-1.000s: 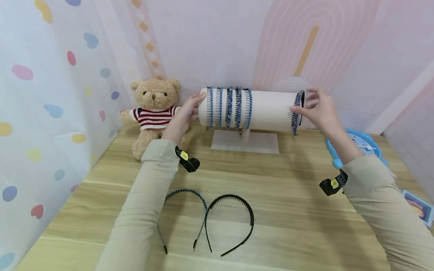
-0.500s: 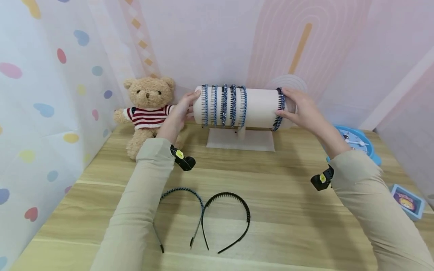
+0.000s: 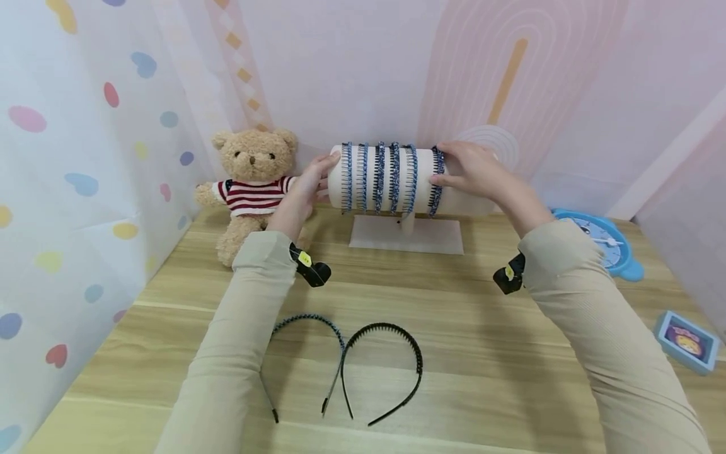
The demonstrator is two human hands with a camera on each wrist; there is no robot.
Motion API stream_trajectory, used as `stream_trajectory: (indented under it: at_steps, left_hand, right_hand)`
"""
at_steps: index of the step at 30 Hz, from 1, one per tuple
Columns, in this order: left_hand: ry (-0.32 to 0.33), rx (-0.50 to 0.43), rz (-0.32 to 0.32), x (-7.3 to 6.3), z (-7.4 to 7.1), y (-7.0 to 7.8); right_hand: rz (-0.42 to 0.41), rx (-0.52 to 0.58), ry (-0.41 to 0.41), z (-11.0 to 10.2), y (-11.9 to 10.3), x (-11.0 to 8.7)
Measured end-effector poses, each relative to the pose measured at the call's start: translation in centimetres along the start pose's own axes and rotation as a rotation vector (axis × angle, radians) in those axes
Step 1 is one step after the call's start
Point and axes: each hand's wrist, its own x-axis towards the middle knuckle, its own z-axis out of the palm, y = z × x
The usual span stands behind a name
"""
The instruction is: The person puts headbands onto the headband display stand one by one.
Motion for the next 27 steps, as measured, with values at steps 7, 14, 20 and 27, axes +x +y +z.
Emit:
stream_trajectory:
  at_steps: [7, 14, 20, 27]
  left_hand:
    - [-0.001, 0.015, 0.017, -0.3, -0.1, -0.1]
    - [-0.010, 0.008, 0.035, -0.1, 0.4, -0.3]
    - [-0.015, -0.002, 0.014, -0.1, 0.6, -0.3]
    - [-0.003, 0.001, 0.021, -0.5, 0.3, 0.0]
  right_hand:
    - [-0.001, 0.034, -0.035, 0.3, -0.4, 0.9]
    - [0.065, 0.076, 0.043, 1.4, 0.4, -0.7]
    - [0.175, 0.222, 0.215, 2.2, 3.9, -4.2]
    - [0.221, 0.232, -0.143, 5.1, 5.5, -7.3]
